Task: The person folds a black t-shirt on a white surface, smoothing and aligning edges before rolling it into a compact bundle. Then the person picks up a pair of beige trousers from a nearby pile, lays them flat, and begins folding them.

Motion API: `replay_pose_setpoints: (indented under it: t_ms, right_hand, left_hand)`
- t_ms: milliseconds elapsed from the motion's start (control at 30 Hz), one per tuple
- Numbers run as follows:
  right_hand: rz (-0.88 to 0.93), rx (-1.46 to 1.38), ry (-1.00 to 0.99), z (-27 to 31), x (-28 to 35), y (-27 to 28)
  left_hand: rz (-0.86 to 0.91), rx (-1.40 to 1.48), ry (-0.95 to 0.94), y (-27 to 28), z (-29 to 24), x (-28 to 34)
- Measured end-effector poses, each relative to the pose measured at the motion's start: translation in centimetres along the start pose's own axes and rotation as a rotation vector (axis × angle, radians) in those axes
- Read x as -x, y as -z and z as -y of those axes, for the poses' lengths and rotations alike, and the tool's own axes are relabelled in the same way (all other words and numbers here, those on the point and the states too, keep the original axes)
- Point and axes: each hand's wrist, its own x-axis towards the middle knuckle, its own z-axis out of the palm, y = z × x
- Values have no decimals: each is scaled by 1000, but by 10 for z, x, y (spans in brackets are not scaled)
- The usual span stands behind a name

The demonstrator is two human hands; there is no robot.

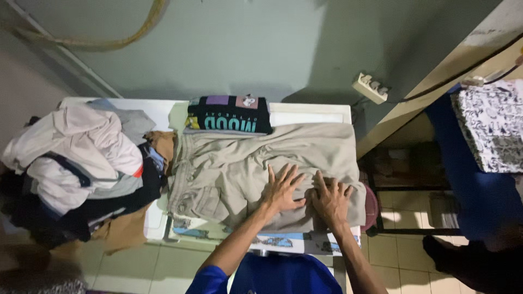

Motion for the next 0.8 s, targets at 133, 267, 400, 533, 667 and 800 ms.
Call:
replay_pose_setpoints:
  t_ms: [133, 267, 400, 533, 667, 800]
  right_hand:
    - [-33, -27, 22, 1, 1, -1]
    - [-50, 12, -14, 0, 3, -15]
    - [-189, -60, 44, -4, 10, -24]
    - [-171, -139, 36, -11, 11, -25]
    - [-113, -96, -58, -15, 10, -27]
    - [-23, -34, -138, -9, 2, -34]
  left_hand:
    - [2, 59, 30, 4, -6, 0]
    - [64, 100, 57, 7, 0, -8]
    - [78, 107, -16, 0, 11, -11]
    - [58, 159, -123, -12, 25, -9]
    - [-8, -37, -138, -13, 38, 9]
    - [-17, -94, 24, 0, 54, 26]
